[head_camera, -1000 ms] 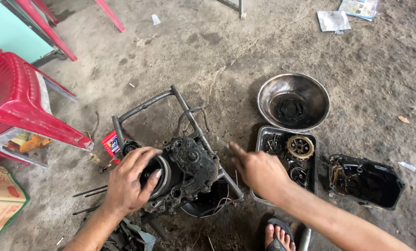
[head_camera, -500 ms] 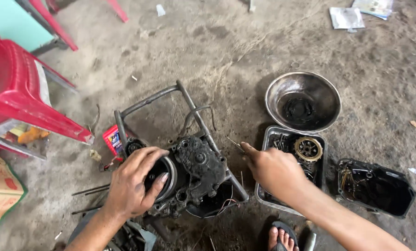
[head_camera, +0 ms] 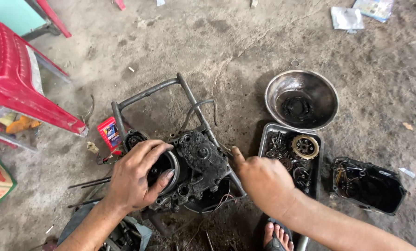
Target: Repairing a motorcycle engine using hand tools and an impact wrench.
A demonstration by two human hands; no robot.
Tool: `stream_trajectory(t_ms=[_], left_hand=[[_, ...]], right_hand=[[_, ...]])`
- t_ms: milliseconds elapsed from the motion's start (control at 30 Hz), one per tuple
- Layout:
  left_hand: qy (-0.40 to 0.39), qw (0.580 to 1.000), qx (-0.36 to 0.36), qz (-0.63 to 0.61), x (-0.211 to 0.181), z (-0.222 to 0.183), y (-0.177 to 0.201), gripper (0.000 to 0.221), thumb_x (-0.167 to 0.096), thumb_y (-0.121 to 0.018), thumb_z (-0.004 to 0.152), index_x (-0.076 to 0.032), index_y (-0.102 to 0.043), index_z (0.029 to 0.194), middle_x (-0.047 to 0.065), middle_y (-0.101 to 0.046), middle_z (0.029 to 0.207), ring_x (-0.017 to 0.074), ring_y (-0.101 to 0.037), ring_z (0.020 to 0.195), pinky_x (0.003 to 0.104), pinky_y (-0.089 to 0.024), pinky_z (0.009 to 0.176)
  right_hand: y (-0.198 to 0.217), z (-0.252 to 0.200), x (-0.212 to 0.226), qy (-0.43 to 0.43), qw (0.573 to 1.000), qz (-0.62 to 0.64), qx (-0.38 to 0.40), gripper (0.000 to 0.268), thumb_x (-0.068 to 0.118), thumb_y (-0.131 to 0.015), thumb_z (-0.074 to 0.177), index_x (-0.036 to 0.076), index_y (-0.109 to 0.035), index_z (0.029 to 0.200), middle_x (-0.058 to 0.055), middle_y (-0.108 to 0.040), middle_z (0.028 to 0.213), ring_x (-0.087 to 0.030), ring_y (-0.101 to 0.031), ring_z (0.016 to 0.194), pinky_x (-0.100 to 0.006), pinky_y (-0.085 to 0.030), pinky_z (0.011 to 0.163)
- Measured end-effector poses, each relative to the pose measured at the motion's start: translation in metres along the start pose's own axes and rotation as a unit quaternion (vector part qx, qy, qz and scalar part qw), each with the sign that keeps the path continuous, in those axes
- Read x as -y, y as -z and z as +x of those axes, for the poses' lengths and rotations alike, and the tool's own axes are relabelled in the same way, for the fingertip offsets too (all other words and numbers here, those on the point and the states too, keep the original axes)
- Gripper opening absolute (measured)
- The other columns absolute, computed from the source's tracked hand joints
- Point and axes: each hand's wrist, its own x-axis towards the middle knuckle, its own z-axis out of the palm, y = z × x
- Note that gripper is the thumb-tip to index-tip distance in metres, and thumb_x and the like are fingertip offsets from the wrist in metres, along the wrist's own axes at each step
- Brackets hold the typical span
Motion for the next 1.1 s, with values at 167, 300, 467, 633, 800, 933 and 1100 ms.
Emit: stream_trajectory(t_ms=[167, 300, 467, 633, 800, 933, 1100], left_hand=[[-0.008, 1.000, 0.000, 0.025, 0.004, -0.001, -0.006, 0.053, -0.047, -0.063, 0.090, -0.007, -0.068, 0.125, 0.015, -0.067, 0.122, 0.0357, -0.067, 0.112, 0.049, -0.055, 0.094], [-0.017, 0.999, -0.004, 0.037, 0.009, -0.007, -0.011, 0.053, -0.046, -0.061, 0.093, -0.006, -0.066, 0.127, 0.016, -0.066, 0.124, 0.0355, -0.067, 0.114, 0.050, -0.054, 0.097], [-0.016, 0.999, -0.003, 0.033, 0.002, -0.004, -0.003, 0.052, -0.045, -0.062, 0.093, -0.006, -0.066, 0.126, 0.016, -0.066, 0.124, 0.0365, -0.066, 0.115, 0.049, -0.054, 0.097], [-0.015, 0.999, -0.007, 0.037, 0.001, -0.003, -0.007, 0.051, -0.044, -0.063, 0.092, -0.006, -0.066, 0.127, 0.015, -0.066, 0.125, 0.0363, -0.065, 0.115, 0.049, -0.053, 0.097], [-0.023, 0.998, -0.017, 0.054, 0.004, -0.007, -0.011, 0.052, -0.043, -0.064, 0.092, -0.005, -0.065, 0.128, 0.016, -0.065, 0.126, 0.0371, -0.064, 0.116, 0.049, -0.053, 0.098], [-0.024, 0.998, -0.017, 0.056, 0.002, -0.007, -0.009, 0.052, -0.042, -0.064, 0.093, -0.004, -0.065, 0.128, 0.016, -0.065, 0.125, 0.0374, -0.064, 0.117, 0.049, -0.053, 0.099], [-0.019, 0.998, -0.016, 0.056, 0.002, -0.006, -0.007, 0.049, -0.039, -0.063, 0.094, -0.004, -0.065, 0.128, 0.016, -0.065, 0.125, 0.0367, -0.064, 0.116, 0.048, -0.054, 0.097]], right_hand=[[-0.015, -0.008, -0.003, -0.056, 0.993, 0.098, -0.024, 0.075, 0.009, -0.058, 0.092, 0.011, -0.026, 0.160, -0.009, -0.071, 0.081, -0.024, -0.072, 0.070, -0.038, -0.061, 0.061], [-0.050, -0.009, -0.010, 0.021, 0.996, 0.021, -0.083, 0.094, -0.002, -0.060, 0.080, 0.005, -0.020, 0.164, -0.010, -0.069, 0.084, -0.023, -0.071, 0.066, -0.037, -0.061, 0.058], [-0.034, 0.003, -0.007, -0.008, 0.987, 0.143, -0.079, 0.071, 0.012, -0.060, 0.097, 0.010, -0.030, 0.162, -0.013, -0.070, 0.087, -0.021, -0.070, 0.063, -0.036, -0.060, 0.059], [-0.026, 0.001, 0.010, 0.028, 0.996, 0.005, -0.083, 0.084, 0.005, -0.064, 0.084, -0.002, -0.023, 0.157, -0.013, -0.067, 0.079, -0.024, -0.066, 0.060, -0.036, -0.059, 0.048], [0.006, 0.004, 0.015, -0.049, 0.986, 0.161, -0.010, 0.075, -0.014, -0.049, 0.093, 0.006, -0.028, 0.162, -0.010, -0.066, 0.073, -0.014, -0.059, 0.050, -0.023, -0.055, 0.042], [-0.011, 0.001, 0.011, 0.052, 0.996, -0.079, -0.012, 0.075, -0.008, -0.054, 0.095, -0.001, -0.022, 0.162, -0.008, -0.067, 0.072, -0.013, -0.059, 0.051, -0.028, -0.054, 0.041], [-0.002, 0.013, -0.014, -0.026, 0.939, 0.340, -0.040, 0.033, 0.015, -0.041, 0.110, 0.004, -0.060, 0.135, -0.008, -0.068, 0.078, -0.014, -0.068, 0.050, -0.027, -0.057, 0.046]])
